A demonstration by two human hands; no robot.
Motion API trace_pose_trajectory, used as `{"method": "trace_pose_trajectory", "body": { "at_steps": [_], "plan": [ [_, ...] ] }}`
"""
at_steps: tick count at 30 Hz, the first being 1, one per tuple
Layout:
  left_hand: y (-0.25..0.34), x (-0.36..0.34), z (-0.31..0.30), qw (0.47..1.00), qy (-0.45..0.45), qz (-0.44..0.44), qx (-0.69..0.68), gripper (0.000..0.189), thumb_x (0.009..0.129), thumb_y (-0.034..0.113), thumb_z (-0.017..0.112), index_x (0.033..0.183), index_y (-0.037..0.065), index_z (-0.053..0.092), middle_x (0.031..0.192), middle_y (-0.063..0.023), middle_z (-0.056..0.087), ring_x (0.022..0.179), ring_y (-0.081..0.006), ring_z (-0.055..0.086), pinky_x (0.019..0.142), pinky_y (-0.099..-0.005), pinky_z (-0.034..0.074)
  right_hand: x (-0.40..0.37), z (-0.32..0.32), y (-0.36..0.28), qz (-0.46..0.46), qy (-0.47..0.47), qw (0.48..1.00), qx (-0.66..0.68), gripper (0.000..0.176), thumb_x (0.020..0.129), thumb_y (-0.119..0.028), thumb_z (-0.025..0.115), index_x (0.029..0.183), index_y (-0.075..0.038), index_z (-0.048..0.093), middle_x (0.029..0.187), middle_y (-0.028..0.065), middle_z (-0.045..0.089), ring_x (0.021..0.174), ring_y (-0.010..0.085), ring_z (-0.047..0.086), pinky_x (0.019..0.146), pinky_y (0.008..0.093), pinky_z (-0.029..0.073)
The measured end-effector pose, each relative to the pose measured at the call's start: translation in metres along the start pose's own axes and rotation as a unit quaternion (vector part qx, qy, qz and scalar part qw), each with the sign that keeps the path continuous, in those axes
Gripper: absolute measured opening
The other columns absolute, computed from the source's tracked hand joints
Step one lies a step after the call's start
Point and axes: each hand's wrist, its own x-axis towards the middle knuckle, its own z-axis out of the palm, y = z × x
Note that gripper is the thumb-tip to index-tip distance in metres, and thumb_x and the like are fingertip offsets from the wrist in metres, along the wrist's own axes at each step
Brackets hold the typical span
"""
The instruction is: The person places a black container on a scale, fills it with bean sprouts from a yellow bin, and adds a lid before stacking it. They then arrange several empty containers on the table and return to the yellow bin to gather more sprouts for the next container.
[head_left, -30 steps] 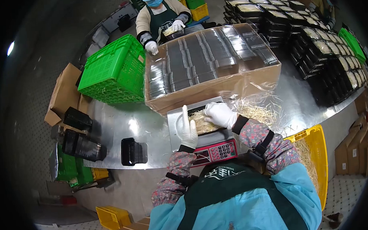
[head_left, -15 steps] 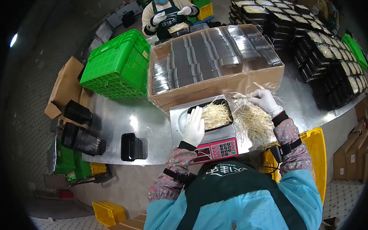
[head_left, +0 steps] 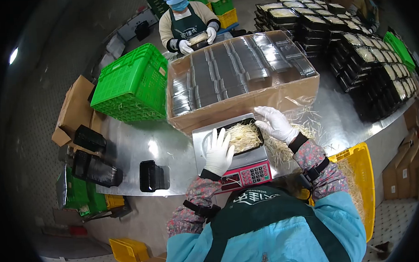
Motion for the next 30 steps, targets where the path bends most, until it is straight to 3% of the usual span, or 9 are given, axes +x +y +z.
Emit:
{"method": "trace_pose_trajectory", "body": {
  "at_steps": [3,7,9,12,18,21,25,27,30],
  "plan": [
    [-0.009,-0.005,0.003,0.999,-0.001,-0.033,-0.027,0.049,0.087,0.021,0.062,0.131,0.001,0.054,0.144,-0.0237,0.042,0.136,-0.0445,0.033,0.110,-0.0554,0.027,-0.006,0.003,0.005,0.080,0.021,0.996,0.033,0.047,0.090,-0.026,0.064,0.129,-0.001,0.055,0.120,0.0203,0.062,0.115,0.0362,0.056,0.099,0.0426,0.044],
    [0.014,0.018,-0.009,0.998,0.057,-0.028,-0.007,0.049,0.085,0.017,0.062,0.130,-0.002,0.054,0.142,-0.0266,0.044,0.135,-0.0440,0.036,0.109,-0.0528,0.031,0.002,0.025,-0.036,0.014,0.021,1.000,0.014,0.053,0.093,-0.031,0.061,0.133,0.001,0.050,0.127,0.0225,0.058,0.121,0.0387,0.052,0.104,0.0449,0.040],
    [0.019,0.027,0.005,0.998,0.068,0.002,0.015,0.051,0.086,0.020,0.059,0.132,-0.002,0.052,0.140,-0.0258,0.046,0.130,-0.0445,0.041,0.107,-0.0529,0.032,-0.001,0.049,-0.053,0.010,-0.052,0.999,0.008,0.055,0.097,-0.034,0.054,0.136,0.004,0.046,0.132,0.0267,0.053,0.126,0.0407,0.049,0.110,0.0449,0.035],
    [0.010,0.022,0.030,0.999,-0.030,-0.035,0.021,0.057,0.087,0.024,0.055,0.137,-0.001,0.047,0.140,-0.0250,0.047,0.130,-0.0445,0.042,0.108,-0.0528,0.031,-0.009,0.077,-0.050,0.100,-0.170,0.980,0.010,0.067,0.100,-0.044,0.042,0.142,0.008,0.034,0.140,0.0355,0.040,0.133,0.0487,0.037,0.114,0.0482,0.027],
    [0.003,0.009,0.045,0.997,-0.043,-0.062,-0.005,0.059,0.088,0.027,0.055,0.140,-0.001,0.043,0.143,-0.0246,0.043,0.132,-0.0435,0.040,0.110,-0.0535,0.029,-0.001,0.069,-0.052,0.110,-0.233,0.966,0.026,0.087,0.093,-0.060,0.046,0.147,0.005,0.027,0.145,0.0367,0.033,0.133,0.0537,0.034,0.114,0.0512,0.027],
    [0.004,0.009,0.027,0.992,-0.025,-0.063,-0.102,0.057,0.088,0.024,0.059,0.137,-0.002,0.045,0.142,-0.0262,0.042,0.132,-0.0451,0.038,0.111,-0.0515,0.029,0.019,0.032,-0.029,0.035,-0.140,0.988,0.044,0.077,0.091,-0.051,0.057,0.144,0.001,0.037,0.141,0.0299,0.043,0.131,0.0444,0.043,0.110,0.0446,0.035],
    [0.002,0.005,-0.003,0.952,0.052,-0.175,-0.246,0.042,0.089,0.006,0.057,0.129,-0.001,0.053,0.136,-0.0253,0.050,0.129,-0.0380,0.047,0.109,-0.0414,0.037,0.091,0.001,0.051,0.079,0.042,0.996,0.026,0.057,0.079,-0.026,0.075,0.129,-0.005,0.057,0.127,0.0168,0.059,0.116,0.0314,0.056,0.100,0.0392,0.045],
    [0.002,0.002,-0.011,0.942,0.077,-0.198,-0.260,0.039,0.089,0.005,0.057,0.127,-0.001,0.055,0.136,-0.0243,0.051,0.129,-0.0367,0.048,0.109,-0.0401,0.037,0.120,-0.003,0.090,0.137,0.043,0.985,-0.092,0.061,0.075,-0.019,0.077,0.131,-0.007,0.055,0.127,0.0152,0.058,0.117,0.0309,0.055,0.101,0.0396,0.044],
    [0.004,-0.001,-0.014,0.943,0.101,-0.202,-0.244,0.038,0.089,0.003,0.056,0.127,-0.001,0.056,0.136,-0.0237,0.052,0.128,-0.0361,0.049,0.107,-0.0392,0.039,0.139,0.003,0.117,0.174,-0.085,0.943,-0.271,0.069,0.068,-0.022,0.081,0.131,-0.011,0.054,0.118,0.0123,0.057,0.109,0.0319,0.055,0.093,0.0416,0.047]
  ]
}}
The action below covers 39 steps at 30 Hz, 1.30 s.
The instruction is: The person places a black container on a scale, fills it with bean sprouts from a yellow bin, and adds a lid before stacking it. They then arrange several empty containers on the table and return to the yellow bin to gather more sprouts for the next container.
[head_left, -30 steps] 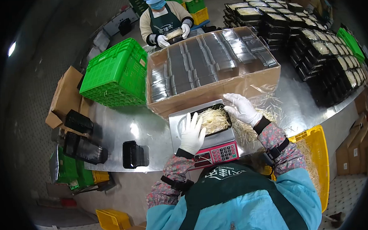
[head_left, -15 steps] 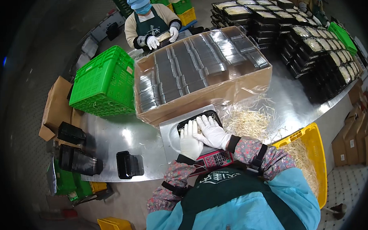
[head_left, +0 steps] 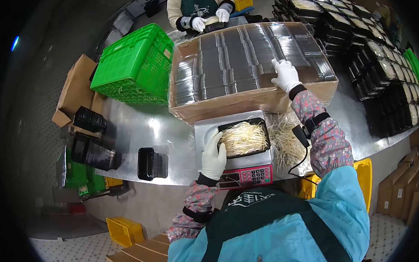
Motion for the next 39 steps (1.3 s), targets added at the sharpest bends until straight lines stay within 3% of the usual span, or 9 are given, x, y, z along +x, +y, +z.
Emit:
{"method": "trace_pose_trajectory", "body": {
  "at_steps": [3,6,11,12,19,23,28,29,39],
  "plan": [
    [0.010,0.001,0.004,0.997,0.017,0.054,0.058,0.045,0.086,0.003,0.059,0.130,-0.001,0.052,0.137,-0.0227,0.050,0.130,-0.0385,0.046,0.108,-0.0429,0.037,0.007,0.018,0.014,-0.099,0.042,0.994,-0.012,0.032,0.075,-0.021,0.076,0.104,-0.011,0.068,0.101,0.0101,0.063,0.098,0.0285,0.060,0.082,0.0421,0.050],
    [0.027,0.014,0.013,0.975,-0.016,0.158,0.157,0.054,0.083,0.008,0.063,0.134,-0.001,0.048,0.139,-0.0210,0.048,0.132,-0.0407,0.041,0.110,-0.0497,0.031,0.007,0.029,0.020,-0.127,0.084,0.988,0.040,0.018,0.082,-0.020,0.069,0.097,-0.011,0.072,0.089,0.0082,0.065,0.090,0.0278,0.063,0.078,0.0413,0.051],
    [0.010,0.021,0.056,0.937,-0.179,0.148,0.261,0.066,0.087,0.035,0.062,0.140,0.001,0.043,0.141,-0.0163,0.045,0.126,-0.0367,0.043,0.105,-0.0603,0.027,-0.013,-0.003,0.025,-0.137,0.129,0.981,0.051,0.021,0.086,-0.022,0.066,0.104,-0.013,0.072,0.086,0.0068,0.067,0.085,0.0264,0.065,0.072,0.0392,0.052],
    [0.015,0.025,0.053,0.938,-0.176,0.153,0.256,0.062,0.088,0.034,0.061,0.139,0.002,0.043,0.136,-0.0157,0.049,0.121,-0.0346,0.046,0.103,-0.0522,0.035,-0.020,-0.016,0.024,-0.134,0.143,0.978,0.070,0.021,0.086,-0.021,0.066,0.104,-0.013,0.072,0.086,0.0068,0.067,0.084,0.0263,0.065,0.071,0.0386,0.052],
    [-0.007,0.031,0.060,0.950,-0.184,0.151,0.200,0.060,0.088,0.037,0.063,0.135,0.004,0.048,0.130,-0.0149,0.051,0.116,-0.0335,0.048,0.099,-0.0483,0.040,-0.086,-0.091,0.018,-0.059,0.291,0.862,0.411,0.021,0.089,-0.009,0.068,0.109,-0.005,0.068,0.108,0.0077,0.069,0.092,0.0171,0.067,0.083,0.0283,0.052],
    [-0.007,0.026,0.051,0.946,-0.204,0.158,0.197,0.075,0.086,0.047,0.063,0.144,0.007,0.039,0.144,-0.0141,0.043,0.132,-0.0314,0.038,0.104,-0.0514,0.035,-0.129,-0.109,0.009,0.091,0.096,0.670,0.730,0.035,0.093,-0.008,0.062,0.126,0.000,0.052,0.106,0.0067,0.066,0.083,0.0124,0.065,0.064,0.0217,0.054],
    [-0.007,0.016,0.012,0.991,0.001,0.135,-0.009,0.058,0.081,0.020,0.074,0.130,-0.002,0.054,0.135,-0.0223,0.053,0.125,-0.0364,0.050,0.110,-0.0435,0.032,-0.158,-0.102,0.006,0.084,0.096,0.625,0.770,0.043,0.090,-0.004,0.061,0.130,0.000,0.047,0.106,0.0073,0.066,0.082,0.0111,0.065,0.058,0.0214,0.054],
    [-0.013,0.010,0.005,0.997,0.014,0.081,-0.012,0.056,0.087,0.018,0.065,0.135,-0.004,0.048,0.138,-0.0249,0.048,0.131,-0.0380,0.043,0.112,-0.0433,0.029,-0.163,-0.100,0.005,0.091,0.100,0.621,0.772,0.044,0.090,-0.004,0.062,0.131,0.000,0.047,0.106,0.0077,0.066,0.082,0.0111,0.065,0.058,0.0216,0.054],
    [-0.032,-0.017,0.020,0.947,-0.027,0.161,0.277,0.057,0.089,0.023,0.059,0.139,-0.001,0.044,0.142,-0.0213,0.044,0.134,-0.0436,0.034,0.111,-0.0567,0.024,-0.171,-0.063,-0.028,0.081,0.071,0.582,0.806,0.047,0.090,0.000,0.060,0.133,0.001,0.044,0.102,0.0084,0.067,0.075,0.0127,0.065,0.057,0.0237,0.056]
  ]
}}
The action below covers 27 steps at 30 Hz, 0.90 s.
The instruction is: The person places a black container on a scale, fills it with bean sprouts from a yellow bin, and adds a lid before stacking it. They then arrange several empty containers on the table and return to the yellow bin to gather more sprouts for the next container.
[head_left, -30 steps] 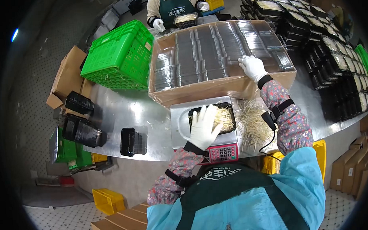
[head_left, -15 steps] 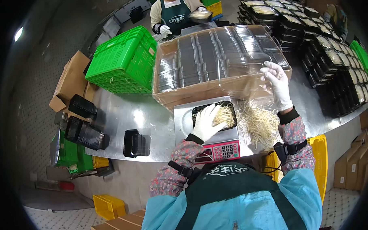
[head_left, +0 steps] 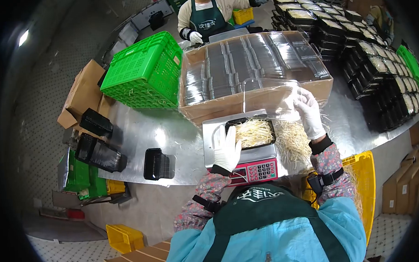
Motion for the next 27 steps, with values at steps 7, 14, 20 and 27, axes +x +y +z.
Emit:
{"method": "trace_pose_trajectory", "body": {
  "at_steps": [7,14,20,27],
  "plan": [
    [-0.008,0.008,0.012,0.999,-0.019,-0.023,-0.043,0.051,0.087,0.020,0.063,0.133,0.003,0.051,0.136,-0.0267,0.045,0.126,-0.0456,0.038,0.109,-0.0540,0.029,-0.011,0.016,0.009,0.020,-0.015,1.000,-0.013,0.051,0.088,-0.001,0.059,0.136,-0.002,0.042,0.103,0.0078,0.066,0.076,0.0141,0.066,0.058,0.0252,0.057],
    [-0.056,0.016,-0.017,0.893,0.031,-0.091,-0.439,0.052,0.097,0.010,0.052,0.146,0.003,0.038,0.143,-0.0225,0.045,0.128,-0.0349,0.049,0.108,-0.0442,0.039,-0.026,0.030,-0.010,0.027,-0.038,0.998,-0.045,0.074,0.086,0.000,0.060,0.151,-0.008,0.025,0.108,0.0076,0.061,0.079,0.0126,0.065,0.061,0.0228,0.057],
    [-0.018,0.031,-0.081,0.700,-0.020,-0.202,-0.684,0.060,0.095,0.008,0.057,0.148,-0.002,0.029,0.122,-0.0160,0.058,0.100,-0.0175,0.063,0.085,-0.0277,0.052,-0.052,0.066,0.002,0.080,-0.154,0.983,-0.061,0.079,0.086,0.003,0.057,0.154,-0.015,0.021,0.104,0.0051,0.053,0.075,0.0090,0.060,0.064,0.0213,0.054],
    [-0.016,0.018,-0.038,0.846,-0.016,-0.228,-0.482,0.035,0.087,0.007,0.068,0.121,0.001,0.061,0.077,-0.0019,0.064,0.068,-0.0094,0.059,0.063,-0.0229,0.048,-0.044,0.012,0.067,-0.012,-0.118,0.907,-0.404,0.041,0.095,-0.013,0.061,0.135,-0.012,0.052,0.082,0.0053,0.063,0.068,0.0157,0.061,0.062,0.0293,0.049]
  ]
}}
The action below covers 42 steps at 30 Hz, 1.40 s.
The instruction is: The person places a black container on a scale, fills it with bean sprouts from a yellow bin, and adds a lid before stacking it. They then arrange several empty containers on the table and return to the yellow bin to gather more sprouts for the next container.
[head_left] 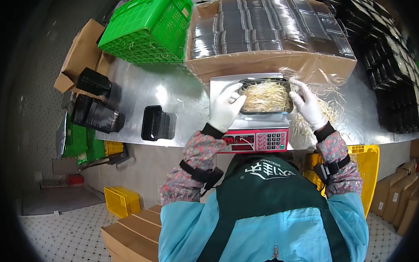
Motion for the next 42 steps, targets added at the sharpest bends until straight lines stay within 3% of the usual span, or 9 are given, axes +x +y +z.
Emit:
{"method": "trace_pose_trajectory", "body": {
  "at_steps": [2,7,12,17,23,26,33,39,42],
  "plan": [
    [-0.014,0.022,0.009,0.987,0.026,0.053,0.152,0.035,0.086,0.015,0.070,0.119,0.006,0.063,0.078,-0.0040,0.064,0.068,-0.0142,0.060,0.064,-0.0273,0.049,0.018,-0.002,0.003,-0.002,0.017,0.986,-0.166,0.030,0.098,-0.025,0.056,0.124,-0.011,0.058,0.091,0.0183,0.069,0.083,0.0357,0.067,0.070,0.0414,0.052],
    [-0.081,0.057,0.007,0.975,0.074,0.024,0.208,0.032,0.088,0.031,0.067,0.110,0.008,0.070,0.087,-0.0108,0.071,0.082,-0.0234,0.067,0.074,-0.0341,0.051,0.057,0.024,0.034,0.028,0.000,0.943,-0.330,0.030,0.096,-0.036,0.054,0.112,-0.013,0.064,0.092,0.0206,0.068,0.088,0.0396,0.065,0.078,0.0460,0.052],
    [-0.073,0.048,0.002,0.991,-0.023,-0.084,-0.101,0.028,0.090,0.011,0.062,0.115,-0.002,0.066,0.099,-0.0054,0.071,0.083,-0.0120,0.064,0.073,-0.0269,0.051,0.055,0.025,0.057,0.181,-0.040,0.976,0.110,0.032,0.093,-0.022,0.066,0.111,0.003,0.064,0.103,0.0060,0.068,0.095,0.0132,0.061,0.087,0.0292,0.048],
    [-0.097,0.055,0.014,0.961,0.032,-0.127,-0.245,0.018,0.083,0.005,0.063,0.099,-0.002,0.069,0.080,-0.0052,0.068,0.067,-0.0134,0.063,0.059,-0.0254,0.050,0.058,0.045,0.087,0.163,0.027,0.961,0.224,0.014,0.089,-0.015,0.069,0.088,-0.003,0.062,0.078,-0.0007,0.062,0.071,0.0062,0.053,0.067,0.0245,0.045],
    [-0.093,0.038,0.015,0.980,0.072,-0.061,-0.175,0.030,0.087,0.009,0.070,0.113,-0.003,0.063,0.105,-0.0100,0.069,0.088,-0.0163,0.066,0.077,-0.0289,0.055,0.050,0.039,0.082,0.117,0.043,0.981,0.148,0.025,0.089,-0.026,0.071,0.091,-0.003,0.060,0.077,-0.0004,0.060,0.063,0.0060,0.052,0.059,0.0235,0.045],
    [-0.055,0.001,0.002,0.942,0.040,-0.243,-0.230,0.037,0.089,0.012,0.069,0.119,-0.005,0.055,0.105,-0.0130,0.065,0.087,-0.0222,0.067,0.068,-0.0323,0.058,0.021,-0.001,0.021,0.299,-0.109,0.940,0.126,0.049,0.082,-0.038,0.077,0.105,-0.005,0.049,0.070,0.0008,0.052,0.047,0.0095,0.054,0.036,0.0244,0.043],
    [-0.060,-0.029,0.020,0.896,0.030,-0.266,-0.356,0.008,0.090,0.001,0.060,0.095,0.006,0.056,0.098,-0.0090,0.063,0.085,-0.0241,0.066,0.071,-0.0410,0.059,-0.028,0.016,0.028,0.290,-0.047,0.870,0.396,0.028,0.086,-0.006,0.070,0.091,-0.009,0.042,0.069,0.0095,0.064,0.049,0.0176,0.064,0.037,0.0286,0.052],
    [-0.036,-0.017,0.018,0.924,-0.063,-0.274,-0.258,0.013,0.086,-0.003,0.059,0.086,0.006,0.049,0.082,-0.0080,0.058,0.071,-0.0243,0.067,0.057,-0.0347,0.058,-0.048,-0.025,0.011,0.313,-0.122,0.911,0.241,0.027,0.089,-0.017,0.070,0.094,-0.007,0.045,0.074,0.0117,0.067,0.056,0.0172,0.066,0.040,0.0248,0.048],
    [-0.009,-0.009,0.048,0.936,-0.108,-0.230,-0.243,0.014,0.085,-0.006,0.056,0.089,0.005,0.049,0.083,-0.0109,0.061,0.072,-0.0255,0.068,0.056,-0.0339,0.059,-0.047,-0.075,0.013,0.129,-0.080,0.988,0.033,0.040,0.090,-0.028,0.070,0.119,-0.006,0.054,0.088,0.0101,0.068,0.078,0.0141,0.065,0.063,0.0293,0.050]
  ]
}}
